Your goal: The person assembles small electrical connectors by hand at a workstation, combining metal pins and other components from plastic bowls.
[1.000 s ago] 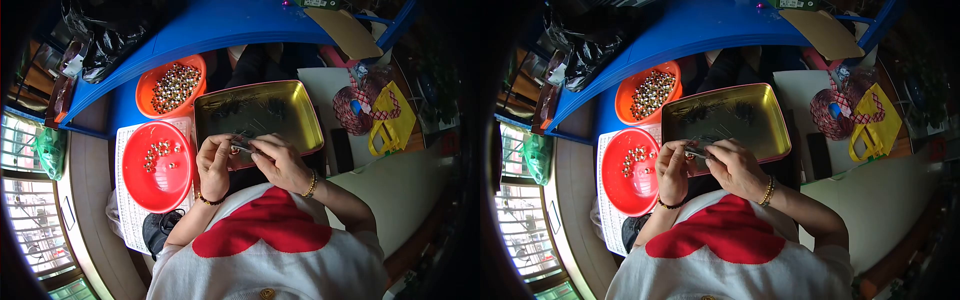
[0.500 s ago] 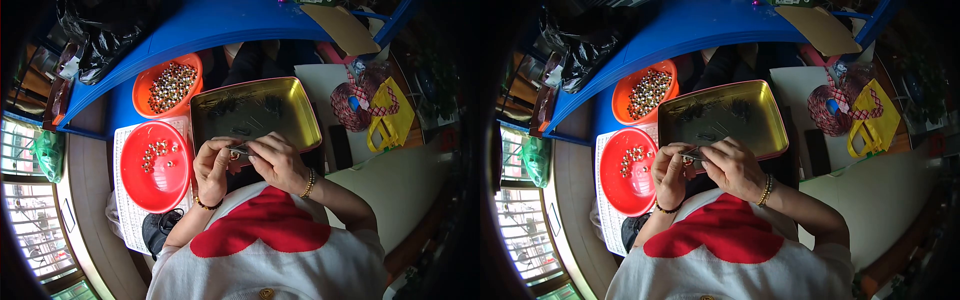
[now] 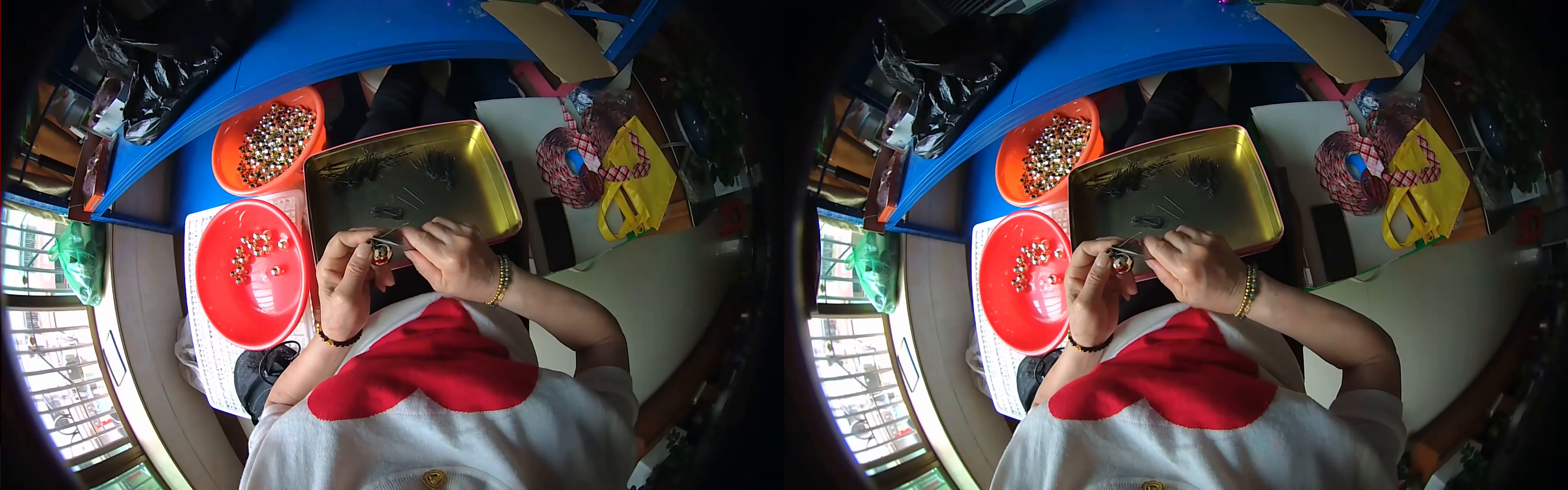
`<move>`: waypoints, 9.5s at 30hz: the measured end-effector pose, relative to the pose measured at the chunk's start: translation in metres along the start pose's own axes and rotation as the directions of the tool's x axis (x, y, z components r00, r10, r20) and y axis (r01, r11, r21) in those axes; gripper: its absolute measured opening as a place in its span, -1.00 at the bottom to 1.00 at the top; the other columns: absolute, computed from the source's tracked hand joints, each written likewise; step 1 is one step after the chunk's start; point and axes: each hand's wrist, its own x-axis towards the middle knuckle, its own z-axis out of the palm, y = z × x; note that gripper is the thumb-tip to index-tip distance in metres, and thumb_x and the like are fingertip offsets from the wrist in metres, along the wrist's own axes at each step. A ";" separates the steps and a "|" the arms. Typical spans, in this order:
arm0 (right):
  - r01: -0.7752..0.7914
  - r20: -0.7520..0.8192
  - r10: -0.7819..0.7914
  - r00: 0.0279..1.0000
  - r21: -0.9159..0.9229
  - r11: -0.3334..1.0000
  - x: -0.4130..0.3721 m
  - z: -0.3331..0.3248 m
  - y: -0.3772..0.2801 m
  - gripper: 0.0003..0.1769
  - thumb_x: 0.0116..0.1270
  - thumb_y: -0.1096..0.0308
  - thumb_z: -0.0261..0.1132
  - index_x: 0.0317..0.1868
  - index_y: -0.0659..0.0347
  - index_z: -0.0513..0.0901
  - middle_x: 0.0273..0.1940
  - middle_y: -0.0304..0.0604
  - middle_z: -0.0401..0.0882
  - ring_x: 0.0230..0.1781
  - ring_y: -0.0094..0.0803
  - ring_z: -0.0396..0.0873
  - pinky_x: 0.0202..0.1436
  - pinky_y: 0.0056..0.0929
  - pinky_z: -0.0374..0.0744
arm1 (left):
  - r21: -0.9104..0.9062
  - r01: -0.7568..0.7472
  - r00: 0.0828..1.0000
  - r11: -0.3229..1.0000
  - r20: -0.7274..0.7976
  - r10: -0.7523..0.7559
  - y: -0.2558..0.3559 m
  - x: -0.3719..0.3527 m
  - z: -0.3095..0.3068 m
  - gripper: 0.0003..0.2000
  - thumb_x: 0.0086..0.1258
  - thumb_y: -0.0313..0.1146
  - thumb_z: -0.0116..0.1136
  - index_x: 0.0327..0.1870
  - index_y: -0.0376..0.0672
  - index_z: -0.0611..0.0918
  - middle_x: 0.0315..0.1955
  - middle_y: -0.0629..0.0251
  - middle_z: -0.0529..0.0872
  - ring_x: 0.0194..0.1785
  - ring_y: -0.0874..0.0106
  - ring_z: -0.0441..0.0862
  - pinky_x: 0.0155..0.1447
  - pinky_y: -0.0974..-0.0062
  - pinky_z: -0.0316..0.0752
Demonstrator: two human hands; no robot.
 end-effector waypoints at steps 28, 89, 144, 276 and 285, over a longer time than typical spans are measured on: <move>-0.394 0.285 0.300 0.910 0.373 0.840 0.008 -0.017 -0.009 -0.86 0.27 0.43 0.15 -0.40 0.33 0.51 -0.64 -0.09 0.44 -0.63 -0.16 0.45 -0.51 -0.33 0.43 | 0.522 -0.177 0.984 0.835 0.098 0.148 0.015 0.022 -0.014 -0.64 0.20 -0.56 0.22 -0.01 -0.28 0.39 -0.20 0.21 0.49 -0.31 0.42 0.53 -0.27 0.59 0.49; -0.483 0.312 0.380 0.871 0.399 0.779 0.023 -0.024 0.004 -0.82 0.19 0.39 0.30 -0.28 0.32 0.53 -0.51 -0.26 0.48 -0.52 -0.60 0.39 -0.45 -0.55 0.40 | 0.308 0.129 0.992 0.943 -0.036 -0.124 0.017 0.028 -0.027 -0.80 0.39 -0.37 0.08 -0.06 -0.25 0.50 -0.39 0.39 0.58 -0.52 0.66 0.45 -0.48 0.74 0.31; -0.400 0.264 0.458 0.849 -0.245 0.883 0.051 0.026 0.073 -0.92 -0.01 0.49 0.15 -0.50 0.21 0.58 -0.53 0.08 0.57 -0.43 -0.01 0.59 -0.32 -0.16 0.55 | 0.429 0.459 0.722 0.778 -0.691 -0.044 -0.027 0.011 -0.256 -0.86 0.16 -0.42 0.24 -0.34 -0.23 0.54 -0.53 0.29 0.60 -0.50 0.46 0.57 -0.43 0.49 0.50; 0.028 0.138 -0.012 0.990 -0.116 0.993 0.023 0.002 0.002 -0.79 0.17 0.39 0.13 -0.20 0.30 0.42 -0.46 -0.08 0.51 -0.41 -0.21 0.56 -0.32 -0.29 0.55 | -0.276 0.480 0.871 0.832 0.263 -0.415 0.014 0.029 -0.033 -0.56 0.50 -0.07 -0.21 0.06 -0.31 0.44 -0.18 0.09 0.63 -0.37 0.46 0.62 -0.35 0.59 0.59; -0.215 0.497 0.181 0.849 0.011 0.977 0.031 -0.016 -0.006 -0.86 0.24 0.40 0.13 -0.31 0.32 0.51 -0.55 0.05 0.52 -0.49 -0.06 0.57 -0.33 -0.17 0.53 | 0.708 -0.248 0.969 0.661 0.166 0.185 0.021 0.027 -0.032 -0.75 0.13 -0.63 0.24 -0.17 -0.27 0.50 -0.38 0.28 0.56 -0.45 0.44 0.56 -0.43 0.53 0.47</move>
